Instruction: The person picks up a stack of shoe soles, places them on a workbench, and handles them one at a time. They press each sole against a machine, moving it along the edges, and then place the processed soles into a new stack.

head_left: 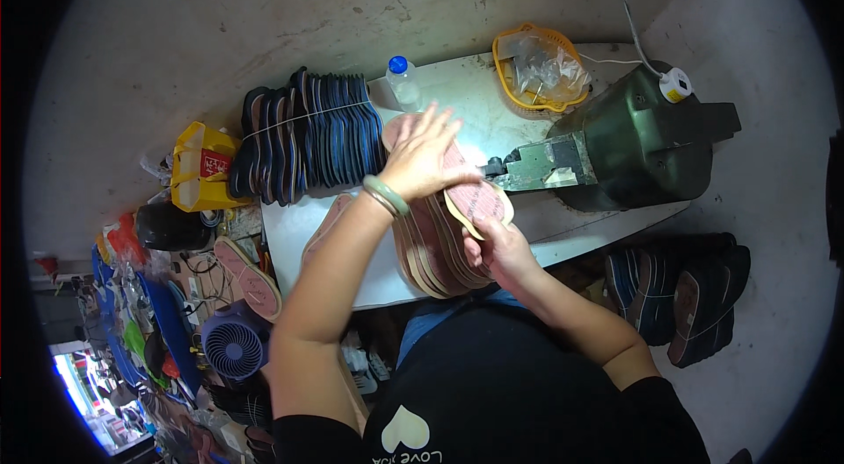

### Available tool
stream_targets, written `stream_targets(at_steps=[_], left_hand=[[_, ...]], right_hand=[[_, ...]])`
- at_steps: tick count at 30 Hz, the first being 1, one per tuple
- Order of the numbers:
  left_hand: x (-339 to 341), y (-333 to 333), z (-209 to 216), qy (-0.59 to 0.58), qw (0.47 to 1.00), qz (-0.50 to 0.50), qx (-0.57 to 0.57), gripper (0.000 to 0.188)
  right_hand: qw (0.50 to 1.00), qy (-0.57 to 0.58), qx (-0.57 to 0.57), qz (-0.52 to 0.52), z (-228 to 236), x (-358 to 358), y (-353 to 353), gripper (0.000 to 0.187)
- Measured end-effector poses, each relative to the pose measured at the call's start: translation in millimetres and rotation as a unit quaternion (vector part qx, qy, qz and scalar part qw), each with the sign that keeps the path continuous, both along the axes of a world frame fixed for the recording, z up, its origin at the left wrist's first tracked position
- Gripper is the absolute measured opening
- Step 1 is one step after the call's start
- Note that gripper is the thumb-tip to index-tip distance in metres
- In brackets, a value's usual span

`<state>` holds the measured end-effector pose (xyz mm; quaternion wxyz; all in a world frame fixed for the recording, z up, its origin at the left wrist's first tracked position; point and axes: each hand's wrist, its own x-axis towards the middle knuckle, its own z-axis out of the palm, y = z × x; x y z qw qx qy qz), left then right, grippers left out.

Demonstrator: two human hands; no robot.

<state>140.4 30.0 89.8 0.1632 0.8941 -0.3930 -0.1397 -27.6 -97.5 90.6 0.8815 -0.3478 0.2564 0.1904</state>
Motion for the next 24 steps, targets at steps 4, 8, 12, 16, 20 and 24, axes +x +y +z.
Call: stream_targets(at_steps=[4, 8, 12, 16, 20, 24], left_hand=[[28, -3, 18, 0.037, 0.984, -0.175, -0.009, 0.041], [34, -9, 33, 0.063, 0.974, -0.204, 0.070, 0.038], [26, -4, 39, 0.111, 0.974, -0.144, 0.138, 0.037], [11, 6, 36, 0.184, 0.978, -0.048, 0.083, 0.036], [-13, 7, 39, 0.197, 0.977, 0.057, 0.054, 0.039], [-33, 12, 22, 0.175, 0.974, 0.146, 0.008, 0.037]], right_hand=[[1.000, -0.027, 0.004, 0.005, -16, 12, 4, 0.030], [0.999, -0.030, -0.023, 0.034, -20, 21, -2, 0.032], [0.998, -0.033, -0.043, 0.033, -21, 24, -8, 0.032], [0.993, -0.042, -0.104, 0.039, -26, 28, -18, 0.032], [0.987, -0.039, -0.148, 0.041, -32, 33, -24, 0.035], [0.981, -0.049, -0.184, 0.042, -27, 33, -23, 0.037]])
